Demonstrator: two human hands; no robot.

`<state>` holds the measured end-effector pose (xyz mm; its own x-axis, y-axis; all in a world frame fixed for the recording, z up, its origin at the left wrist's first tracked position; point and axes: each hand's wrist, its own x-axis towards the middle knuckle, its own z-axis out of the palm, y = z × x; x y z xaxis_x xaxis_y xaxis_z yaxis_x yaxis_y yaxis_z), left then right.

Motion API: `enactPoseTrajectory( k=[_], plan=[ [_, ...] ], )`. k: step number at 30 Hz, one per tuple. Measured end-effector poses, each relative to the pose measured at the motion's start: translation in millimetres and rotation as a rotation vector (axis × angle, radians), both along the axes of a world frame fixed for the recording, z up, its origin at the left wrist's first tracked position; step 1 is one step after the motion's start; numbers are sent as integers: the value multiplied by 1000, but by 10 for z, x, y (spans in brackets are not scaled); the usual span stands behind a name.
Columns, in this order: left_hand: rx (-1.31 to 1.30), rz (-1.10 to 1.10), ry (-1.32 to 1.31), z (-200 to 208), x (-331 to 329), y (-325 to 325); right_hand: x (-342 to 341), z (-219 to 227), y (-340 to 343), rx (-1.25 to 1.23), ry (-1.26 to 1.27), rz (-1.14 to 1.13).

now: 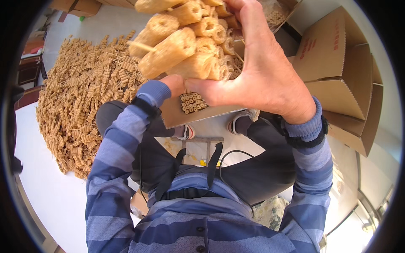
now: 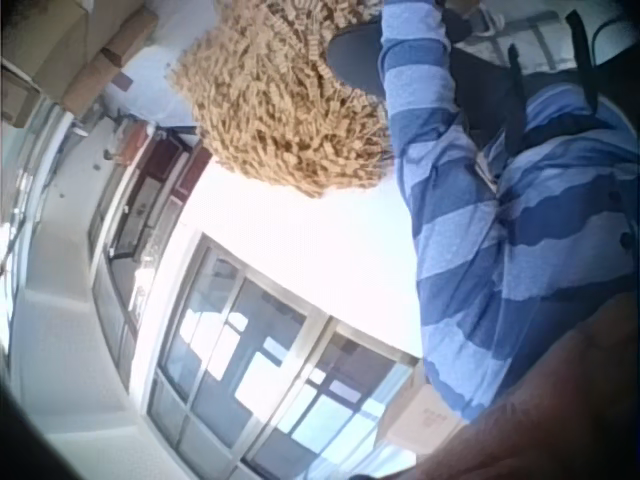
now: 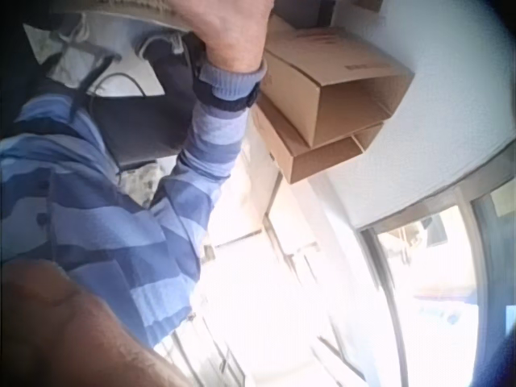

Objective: The person sits on the floor and threads small cylindrical snacks onto wooden skewers. They gather loose snacks from the floor, align them on the sticks, and place the completed skewers into a cardboard box.

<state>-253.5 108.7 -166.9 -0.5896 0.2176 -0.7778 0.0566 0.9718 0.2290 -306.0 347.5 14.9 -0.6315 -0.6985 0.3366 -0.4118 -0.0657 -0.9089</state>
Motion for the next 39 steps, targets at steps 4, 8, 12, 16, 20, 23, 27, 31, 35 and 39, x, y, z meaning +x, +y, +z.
enactPoseTrajectory(
  k=[4,8,12,16,20,23,27,31,35,39],
  plan=[
    [-86,123,-185,-1111,-121,95,-51,-251,156,133,26,-73],
    [-76,238,-118,-1692,86,82,-153,-483,260,144,-29,-78],
    [-106,309,-127,-1723,174,162,-213,-632,349,156,-66,-88],
    [-153,304,-61,-1630,238,189,-221,-747,317,183,-91,-73],
    [-126,345,-136,-1596,209,118,-144,-754,267,371,6,-64],
    [-104,344,-100,-1434,217,126,-87,-827,162,415,21,-51],
    [-114,355,-216,-937,108,181,-72,-891,124,476,84,-65],
    [-101,409,-272,-371,172,212,-75,-970,111,492,120,-71],
    [-94,458,-257,-136,239,282,-40,-1149,-1,508,94,5],
    [-74,581,-258,-156,409,222,34,-1354,-112,527,110,70]
  ],
)
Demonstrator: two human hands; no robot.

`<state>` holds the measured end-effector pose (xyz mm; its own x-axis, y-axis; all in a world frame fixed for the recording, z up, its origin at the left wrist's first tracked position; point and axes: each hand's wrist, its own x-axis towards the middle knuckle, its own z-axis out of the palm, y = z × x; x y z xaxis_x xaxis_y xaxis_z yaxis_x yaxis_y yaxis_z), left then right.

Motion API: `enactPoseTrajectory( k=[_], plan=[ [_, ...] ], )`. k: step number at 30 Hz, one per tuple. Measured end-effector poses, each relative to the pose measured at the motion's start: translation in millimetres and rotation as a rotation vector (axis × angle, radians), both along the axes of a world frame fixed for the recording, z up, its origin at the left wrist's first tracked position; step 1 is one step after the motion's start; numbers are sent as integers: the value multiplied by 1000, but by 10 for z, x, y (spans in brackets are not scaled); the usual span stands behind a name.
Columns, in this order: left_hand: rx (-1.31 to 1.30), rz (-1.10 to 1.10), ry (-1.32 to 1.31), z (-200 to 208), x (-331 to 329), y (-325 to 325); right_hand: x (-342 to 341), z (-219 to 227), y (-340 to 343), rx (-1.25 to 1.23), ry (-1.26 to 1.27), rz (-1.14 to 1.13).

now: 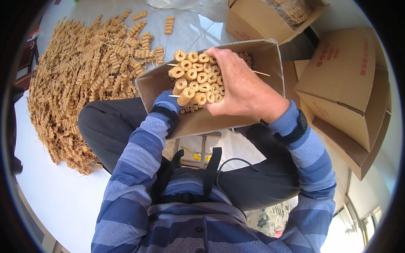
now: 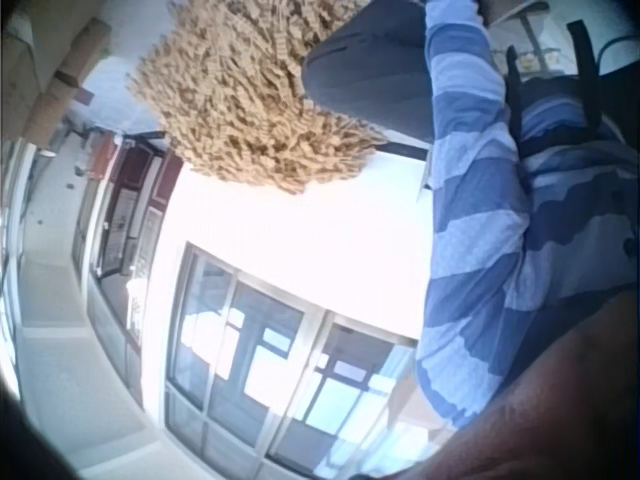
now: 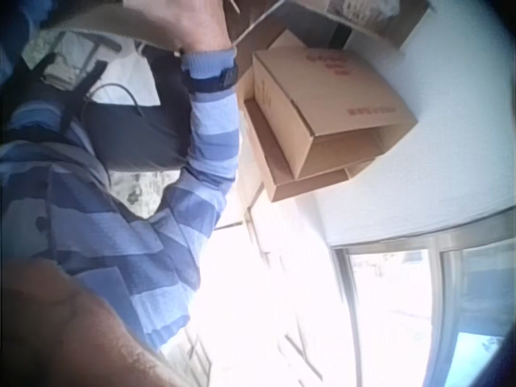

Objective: The person sits on the floor and threads small cylindrical snacks onto wooden skewers. They gather loose snacks from the floor, align them on the sticks, and place the completed skewers into a cardboard box.

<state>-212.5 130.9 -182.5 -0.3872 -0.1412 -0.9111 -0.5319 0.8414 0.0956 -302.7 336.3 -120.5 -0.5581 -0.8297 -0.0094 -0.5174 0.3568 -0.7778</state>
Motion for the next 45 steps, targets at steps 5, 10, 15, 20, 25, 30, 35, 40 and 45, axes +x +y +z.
enactPoseTrajectory(
  k=[5,10,15,20,25,30,35,40,45],
  plan=[
    [32,24,248,-335,350,-106,92,-284,-246,-34,22,60],
    [-10,276,307,-844,625,16,122,-575,-500,-64,134,101],
    [-6,292,312,-1089,754,59,148,-716,-569,-64,104,161],
    [-4,273,307,-1150,870,68,204,-757,-528,-97,99,232],
    [-5,268,317,-1216,852,122,172,-839,-542,-88,66,272],
    [-14,265,320,-1223,804,168,154,-974,-636,-94,82,265],
    [-16,250,340,-1268,700,213,170,-1048,-647,-116,-6,229],
    [-13,201,342,-1303,726,219,165,-1058,-590,-82,105,191],
    [-31,171,332,-1341,884,215,205,-1092,-576,-47,274,187]
  ],
)
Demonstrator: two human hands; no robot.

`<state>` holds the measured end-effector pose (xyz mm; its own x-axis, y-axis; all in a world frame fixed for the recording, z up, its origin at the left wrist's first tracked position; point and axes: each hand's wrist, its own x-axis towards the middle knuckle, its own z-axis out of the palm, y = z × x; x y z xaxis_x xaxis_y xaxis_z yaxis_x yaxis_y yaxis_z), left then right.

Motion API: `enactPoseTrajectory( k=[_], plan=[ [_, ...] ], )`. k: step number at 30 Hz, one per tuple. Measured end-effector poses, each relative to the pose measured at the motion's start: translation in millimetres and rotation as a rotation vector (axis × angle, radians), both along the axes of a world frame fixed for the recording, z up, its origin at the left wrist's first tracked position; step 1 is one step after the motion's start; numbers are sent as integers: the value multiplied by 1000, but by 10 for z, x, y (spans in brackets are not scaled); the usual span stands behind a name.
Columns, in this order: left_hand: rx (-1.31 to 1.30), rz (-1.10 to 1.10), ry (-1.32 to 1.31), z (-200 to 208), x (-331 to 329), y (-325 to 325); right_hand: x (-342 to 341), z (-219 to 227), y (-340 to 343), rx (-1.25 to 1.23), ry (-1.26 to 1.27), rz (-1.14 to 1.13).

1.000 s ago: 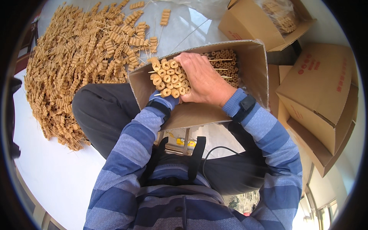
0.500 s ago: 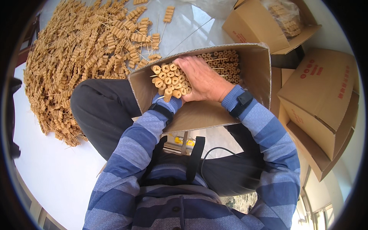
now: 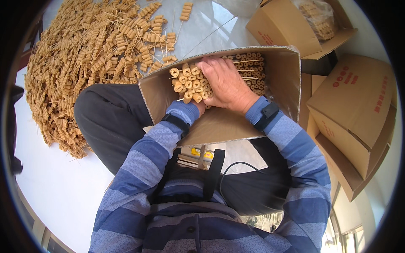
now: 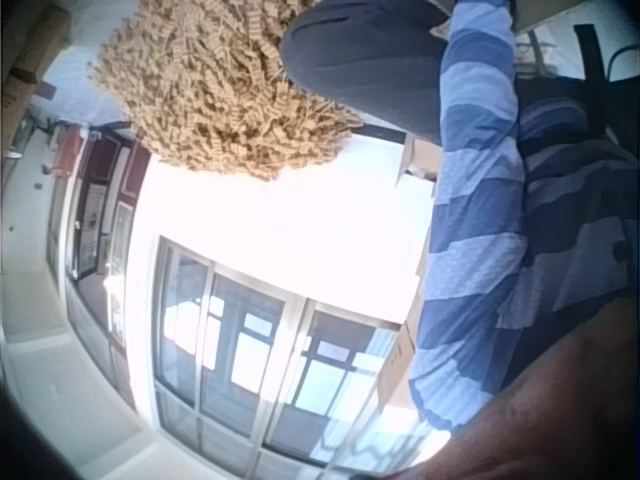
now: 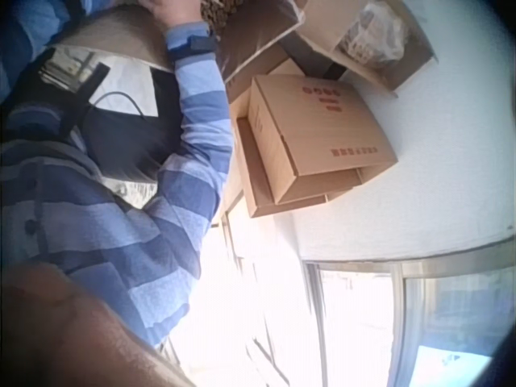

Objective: The person sits on the floor and threads small cylindrical snacks onto wooden skewers. They gather loose snacks from the floor, align them on the sticks, and place the completed skewers into a cardboard box.

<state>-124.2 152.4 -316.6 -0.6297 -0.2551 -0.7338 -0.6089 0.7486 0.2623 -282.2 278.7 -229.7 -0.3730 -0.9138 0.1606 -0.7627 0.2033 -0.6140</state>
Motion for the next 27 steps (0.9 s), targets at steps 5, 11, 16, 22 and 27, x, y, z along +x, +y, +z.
enactPoseTrajectory(
  k=[5,11,16,22,27],
  plan=[
    [-11,-1,13,-77,54,3,55,2,9,-23,-76,11],
    [-16,-9,17,-116,80,8,44,11,21,-19,-179,44],
    [-19,-32,26,-131,144,49,36,-29,31,9,-168,14],
    [-93,-339,264,-186,128,90,89,-92,43,59,-38,-41],
    [-33,-175,-121,-75,64,187,63,-209,6,98,24,32]
  ],
)
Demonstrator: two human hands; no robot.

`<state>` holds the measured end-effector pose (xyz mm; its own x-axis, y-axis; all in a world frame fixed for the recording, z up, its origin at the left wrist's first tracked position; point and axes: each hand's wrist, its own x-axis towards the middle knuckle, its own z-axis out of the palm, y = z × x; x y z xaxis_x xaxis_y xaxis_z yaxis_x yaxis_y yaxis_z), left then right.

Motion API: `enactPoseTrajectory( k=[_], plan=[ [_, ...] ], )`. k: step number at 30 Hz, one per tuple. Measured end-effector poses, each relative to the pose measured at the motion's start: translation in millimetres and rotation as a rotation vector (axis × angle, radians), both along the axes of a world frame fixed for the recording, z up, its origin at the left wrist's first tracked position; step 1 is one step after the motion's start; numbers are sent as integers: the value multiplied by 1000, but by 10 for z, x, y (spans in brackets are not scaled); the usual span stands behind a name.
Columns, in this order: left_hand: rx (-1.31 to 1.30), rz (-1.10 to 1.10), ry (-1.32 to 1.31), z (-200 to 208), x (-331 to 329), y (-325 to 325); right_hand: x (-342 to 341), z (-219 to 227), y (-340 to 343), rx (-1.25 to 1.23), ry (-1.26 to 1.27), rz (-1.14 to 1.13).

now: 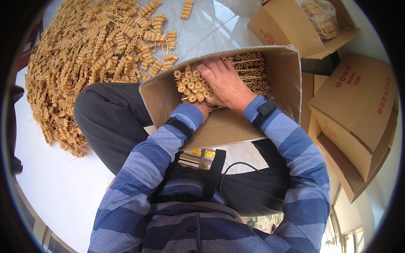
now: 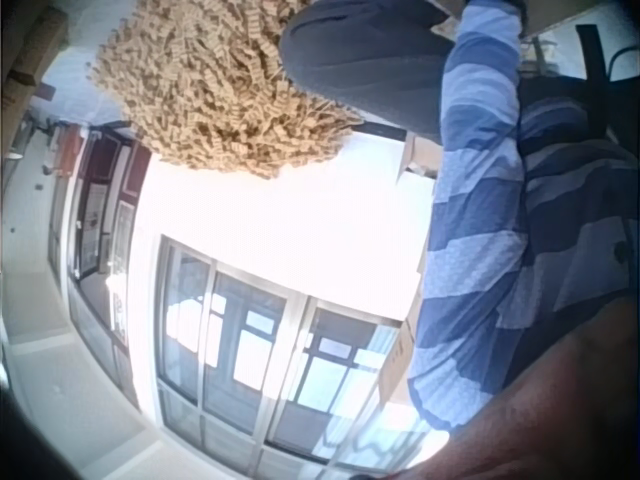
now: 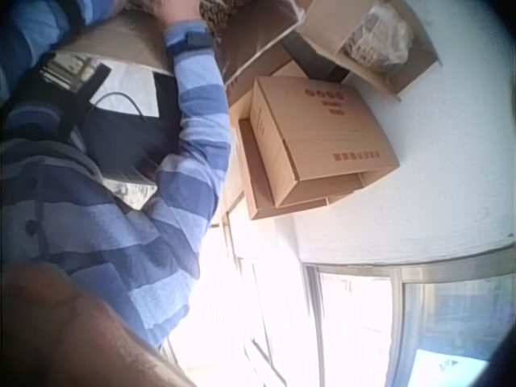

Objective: The person sits on the floor and threads small cylindrical snacks onto wooden skewers. They gather loose snacks from the floor, align them on the sticks, and place the completed skewers into a cardboard box.

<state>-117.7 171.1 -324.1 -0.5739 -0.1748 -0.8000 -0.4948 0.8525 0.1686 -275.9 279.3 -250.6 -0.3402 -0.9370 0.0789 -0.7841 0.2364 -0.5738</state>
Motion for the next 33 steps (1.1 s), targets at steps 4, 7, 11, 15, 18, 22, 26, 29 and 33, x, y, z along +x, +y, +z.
enactPoseTrajectory(
  k=[4,7,11,15,18,22,26,29,33],
  plan=[
    [17,180,64,223,-36,56,55,-124,-47,48,-16,43],
    [53,-66,36,310,-78,26,108,-209,-73,32,-60,33],
    [46,-215,-142,174,-136,41,136,-301,-141,82,-62,58],
    [-133,-196,175,38,14,110,137,-349,-201,119,-85,60],
    [-116,-200,136,10,-4,115,130,-371,-230,165,-109,68],
    [-59,-371,-226,81,-148,126,149,-428,-281,172,-114,65],
    [-202,-386,-97,171,-109,200,183,-521,-329,193,-73,60],
    [-194,-387,-85,152,-74,211,194,-566,-342,208,-87,48],
    [-184,-384,-106,121,-78,204,186,-565,-341,260,-118,42]
  ],
)
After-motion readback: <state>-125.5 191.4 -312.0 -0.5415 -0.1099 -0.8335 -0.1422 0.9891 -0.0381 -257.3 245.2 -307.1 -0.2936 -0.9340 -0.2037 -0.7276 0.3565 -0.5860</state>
